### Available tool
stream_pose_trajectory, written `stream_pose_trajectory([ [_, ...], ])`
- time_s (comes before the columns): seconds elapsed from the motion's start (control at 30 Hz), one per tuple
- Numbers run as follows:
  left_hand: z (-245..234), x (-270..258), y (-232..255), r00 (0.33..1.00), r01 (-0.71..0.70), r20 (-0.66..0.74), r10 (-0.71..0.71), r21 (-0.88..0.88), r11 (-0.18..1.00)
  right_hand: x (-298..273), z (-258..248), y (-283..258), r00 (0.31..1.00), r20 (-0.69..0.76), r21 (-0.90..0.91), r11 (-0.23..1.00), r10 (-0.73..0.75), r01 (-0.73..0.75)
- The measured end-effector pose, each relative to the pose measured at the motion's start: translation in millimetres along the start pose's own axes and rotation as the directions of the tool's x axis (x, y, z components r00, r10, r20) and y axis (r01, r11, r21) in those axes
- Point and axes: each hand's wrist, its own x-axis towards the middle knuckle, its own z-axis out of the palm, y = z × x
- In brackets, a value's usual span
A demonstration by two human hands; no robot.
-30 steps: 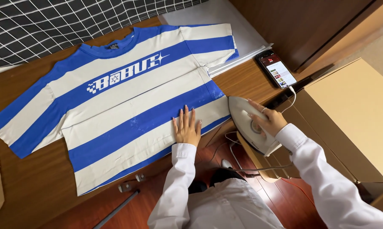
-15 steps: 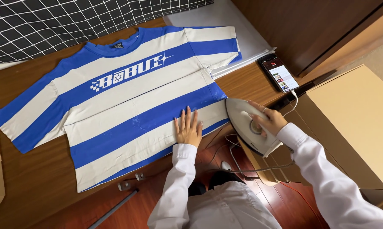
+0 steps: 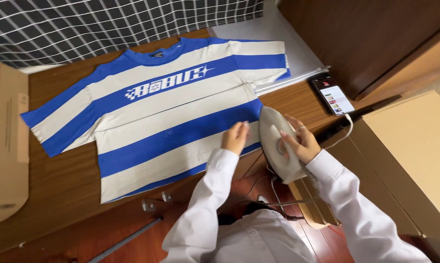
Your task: A person irons a blue and white striped t-shirt on a wooden desk and then folds it neatly.
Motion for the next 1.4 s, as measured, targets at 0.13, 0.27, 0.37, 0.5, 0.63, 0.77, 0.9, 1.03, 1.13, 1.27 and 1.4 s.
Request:
stream_pose_trajectory([
  [0.13,-41,-31,120,0.862,0.413,0.379,-0.338,-0.135,0.901,1,44,-36,0.996,0.081,0.329,0.943,0.020,-0.046],
  [0.27,-58,-22,100,0.841,0.486,0.279,-0.463,-0.016,0.874,-31,84,-108,0.979,0.185,0.412,0.898,0.083,-0.154],
  [0.37,-86,-33,103,0.893,0.433,0.189,-0.409,-0.104,0.896,-2,84,-75,0.969,0.236,0.280,0.950,0.069,-0.136],
  [0.5,-127,-59,135,0.846,0.502,0.293,-0.445,-0.158,0.850,76,91,2,0.984,0.022,-0.718,0.682,-0.176,0.138],
  [0.63,-126,-64,113,0.831,0.509,0.253,-0.495,0.013,0.861,123,114,75,0.765,0.107,-0.535,0.612,-0.635,0.582],
  [0.77,-115,-70,79,0.812,0.561,0.214,-0.543,-0.029,0.827,119,139,79,0.614,0.152,-0.521,0.465,-0.775,0.715],
  [0.9,-138,-93,112,0.795,0.604,0.119,-0.595,-0.055,0.795,122,147,91,0.493,0.140,-0.602,0.321,-0.859,0.731],
  [1.03,-169,-119,135,0.726,0.688,0.013,-0.688,0.001,0.726,115,146,88,0.579,0.160,-0.617,0.377,-0.799,0.691],
  [1.13,-182,-134,27,0.735,0.672,-0.137,-0.664,0.014,0.740,116,146,90,0.609,0.174,-0.634,0.385,-0.774,0.671],
  [1.27,-226,-167,32,0.653,0.712,-0.238,-0.719,-0.130,0.690,125,148,103,0.647,0.188,-0.625,0.418,-0.739,0.659],
  [1.4,-254,-184,21,0.596,0.715,-0.333,-0.731,-0.194,0.671,128,147,106,0.656,0.195,-0.637,0.414,-0.729,0.650],
])
